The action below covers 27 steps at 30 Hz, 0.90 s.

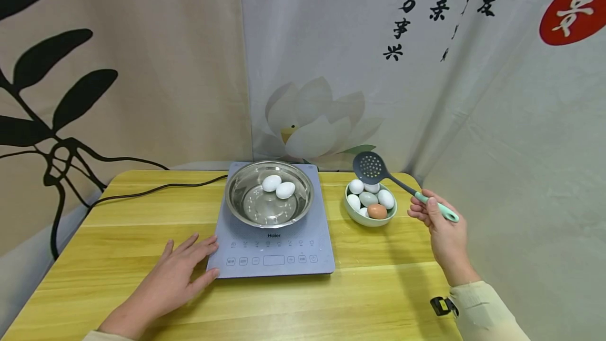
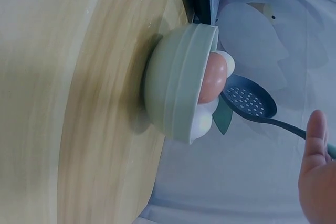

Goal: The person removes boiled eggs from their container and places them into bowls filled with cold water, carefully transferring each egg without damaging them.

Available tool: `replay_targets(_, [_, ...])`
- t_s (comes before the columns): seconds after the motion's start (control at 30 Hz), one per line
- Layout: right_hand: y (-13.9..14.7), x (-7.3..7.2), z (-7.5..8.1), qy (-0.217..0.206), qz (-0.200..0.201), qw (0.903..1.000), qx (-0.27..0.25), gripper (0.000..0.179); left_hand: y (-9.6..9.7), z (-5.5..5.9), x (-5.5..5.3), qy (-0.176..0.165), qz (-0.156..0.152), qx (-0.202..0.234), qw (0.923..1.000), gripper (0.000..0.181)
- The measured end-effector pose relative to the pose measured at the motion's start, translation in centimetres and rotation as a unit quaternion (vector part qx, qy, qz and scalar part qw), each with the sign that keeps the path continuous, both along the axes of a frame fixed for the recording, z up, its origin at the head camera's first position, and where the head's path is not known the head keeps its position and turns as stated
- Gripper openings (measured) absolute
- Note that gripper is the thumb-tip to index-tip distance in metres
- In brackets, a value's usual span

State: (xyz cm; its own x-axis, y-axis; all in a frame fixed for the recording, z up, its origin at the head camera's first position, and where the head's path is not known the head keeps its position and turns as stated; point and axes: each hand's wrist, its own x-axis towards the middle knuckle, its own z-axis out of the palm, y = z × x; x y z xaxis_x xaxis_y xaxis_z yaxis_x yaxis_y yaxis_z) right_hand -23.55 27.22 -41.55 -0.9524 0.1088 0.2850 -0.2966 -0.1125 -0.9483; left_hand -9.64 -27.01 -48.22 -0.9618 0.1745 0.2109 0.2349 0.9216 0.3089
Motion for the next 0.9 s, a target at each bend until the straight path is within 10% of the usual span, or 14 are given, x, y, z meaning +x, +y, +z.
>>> replay_targets(0.2, [0.3,-0.2,0.8,-0.002,0.012,0.9964,-0.084,0.042,0.0,-0.1,0.0,0.0,0.0,0.0,1.0,0.057])
replay_targets(0.53, [-2.3,0.7,4.5,-0.049,0.155,0.9675,-0.193,0.047,0.0,0.0,0.0,0.005,0.0,-0.002,1.0,0.057])
replay_targets(0.73, [-6.8,0.5,5.2,-0.006,0.181,0.9775,-0.109,0.045,0.0,0.1,0.0,0.003,0.002,-0.005,1.0,0.057])
replay_targets(0.9, [-9.6,0.8,5.2,0.097,0.194,0.9726,0.082,0.039,0.1,0.2,0.1,-0.001,0.004,-0.004,1.0,0.057])
